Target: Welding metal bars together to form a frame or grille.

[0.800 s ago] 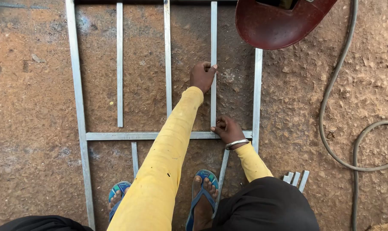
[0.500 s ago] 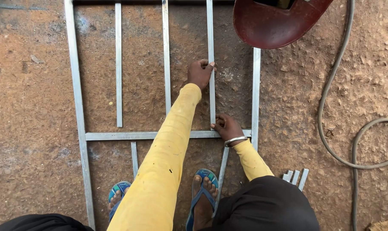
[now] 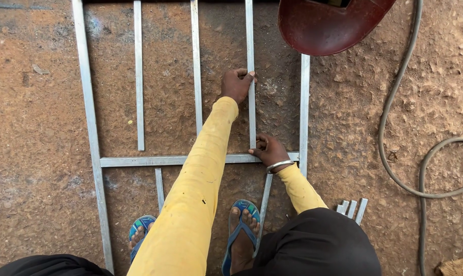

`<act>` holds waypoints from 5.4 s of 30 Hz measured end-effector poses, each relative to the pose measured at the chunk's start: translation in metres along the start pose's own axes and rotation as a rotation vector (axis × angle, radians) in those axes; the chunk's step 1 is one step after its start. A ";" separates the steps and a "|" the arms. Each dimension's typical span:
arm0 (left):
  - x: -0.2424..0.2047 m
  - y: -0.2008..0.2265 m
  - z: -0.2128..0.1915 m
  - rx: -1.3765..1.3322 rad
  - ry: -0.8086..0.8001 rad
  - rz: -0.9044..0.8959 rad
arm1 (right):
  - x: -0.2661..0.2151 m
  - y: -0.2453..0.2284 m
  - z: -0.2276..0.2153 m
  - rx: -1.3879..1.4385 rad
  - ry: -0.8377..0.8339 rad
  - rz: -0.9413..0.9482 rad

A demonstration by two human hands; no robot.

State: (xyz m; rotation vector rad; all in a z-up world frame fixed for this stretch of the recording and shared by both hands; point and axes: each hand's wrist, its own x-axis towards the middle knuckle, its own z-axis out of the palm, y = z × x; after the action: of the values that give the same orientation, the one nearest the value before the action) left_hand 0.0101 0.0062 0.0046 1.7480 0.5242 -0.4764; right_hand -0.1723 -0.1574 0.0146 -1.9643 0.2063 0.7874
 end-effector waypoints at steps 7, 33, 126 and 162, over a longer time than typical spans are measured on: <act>-0.001 0.000 0.002 -0.004 -0.018 0.006 | 0.002 0.009 0.000 0.076 -0.029 -0.034; -0.012 0.005 -0.003 0.017 -0.013 0.008 | 0.007 0.001 -0.001 0.000 -0.009 0.038; -0.125 -0.012 -0.019 0.046 -0.217 -0.118 | -0.159 0.096 0.081 -0.112 0.469 0.244; -0.064 -0.030 -0.055 0.709 -0.224 0.192 | 0.025 -0.029 0.010 -0.811 0.120 -0.031</act>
State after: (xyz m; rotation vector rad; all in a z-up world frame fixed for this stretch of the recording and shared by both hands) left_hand -0.0573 0.0597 0.0299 2.3485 0.0090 -0.7708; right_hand -0.1441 -0.1299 0.0181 -2.7708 -0.0977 0.8028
